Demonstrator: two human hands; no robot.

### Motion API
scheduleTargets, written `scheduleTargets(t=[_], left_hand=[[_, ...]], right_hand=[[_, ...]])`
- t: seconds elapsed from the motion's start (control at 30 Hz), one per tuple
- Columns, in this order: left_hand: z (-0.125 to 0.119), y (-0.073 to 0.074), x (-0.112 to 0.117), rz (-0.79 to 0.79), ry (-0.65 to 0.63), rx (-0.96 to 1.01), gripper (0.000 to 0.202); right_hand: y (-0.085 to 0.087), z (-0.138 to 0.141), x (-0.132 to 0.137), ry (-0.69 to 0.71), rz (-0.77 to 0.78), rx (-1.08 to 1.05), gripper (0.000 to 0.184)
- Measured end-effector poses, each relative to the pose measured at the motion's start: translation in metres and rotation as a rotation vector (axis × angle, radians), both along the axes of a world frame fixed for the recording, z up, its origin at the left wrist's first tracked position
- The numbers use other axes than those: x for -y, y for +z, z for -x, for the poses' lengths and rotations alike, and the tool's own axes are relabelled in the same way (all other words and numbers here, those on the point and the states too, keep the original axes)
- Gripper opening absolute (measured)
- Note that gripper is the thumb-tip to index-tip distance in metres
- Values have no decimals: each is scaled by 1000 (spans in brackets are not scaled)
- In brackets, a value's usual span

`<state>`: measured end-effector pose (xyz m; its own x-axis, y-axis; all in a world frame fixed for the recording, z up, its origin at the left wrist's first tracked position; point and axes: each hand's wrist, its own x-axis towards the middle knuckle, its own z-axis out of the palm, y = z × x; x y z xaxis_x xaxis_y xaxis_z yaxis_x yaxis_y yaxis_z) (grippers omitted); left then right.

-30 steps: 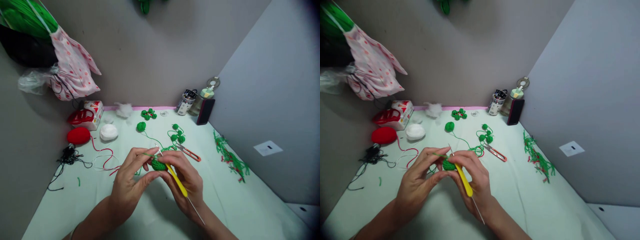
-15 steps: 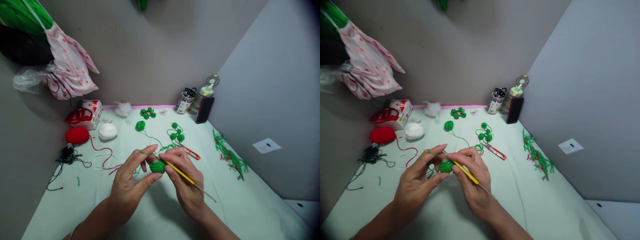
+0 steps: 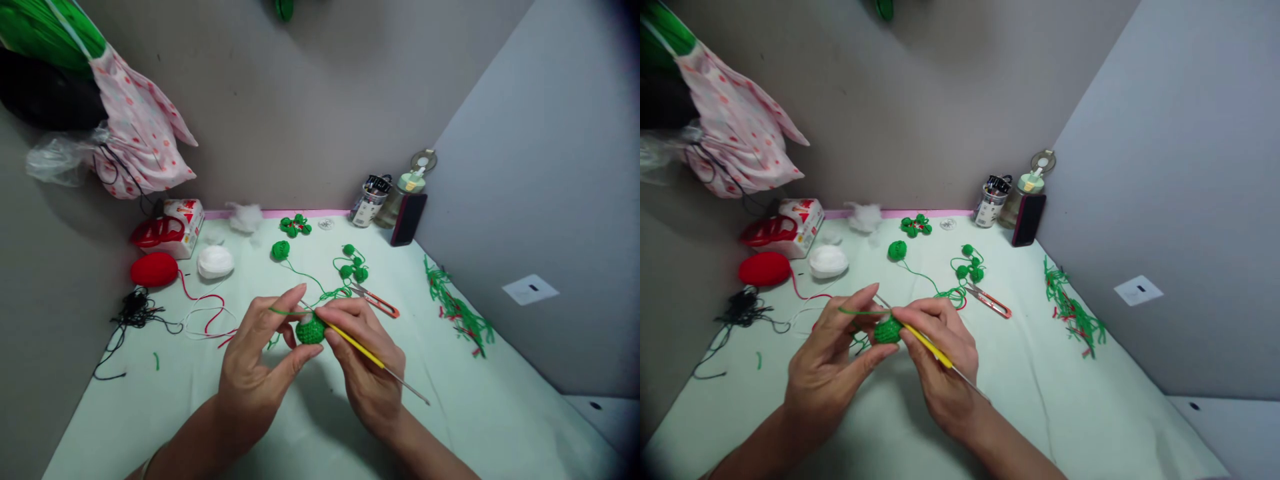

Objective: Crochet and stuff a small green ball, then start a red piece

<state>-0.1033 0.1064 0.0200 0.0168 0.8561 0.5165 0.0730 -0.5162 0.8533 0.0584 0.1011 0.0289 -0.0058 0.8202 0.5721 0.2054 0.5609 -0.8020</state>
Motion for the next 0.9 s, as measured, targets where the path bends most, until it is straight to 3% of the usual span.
scheduleTargets(t=[0.2, 0.4, 0.63, 0.9], left_hand=[[1, 0, -2, 37, 2, -97, 71], [-4, 0, -2, 321, -132, 161, 67], [-3, 7, -2, 464, -242, 403, 68], [-6, 7, -7, 557, -270, 520, 83]], right_hand=[[1, 3, -3, -69, -17, 13, 34], [2, -1, -9, -62, 6, -36, 25], [-10, -3, -14, 95, 133, -352, 18], [1, -3, -20, 242, 242, -534, 12]])
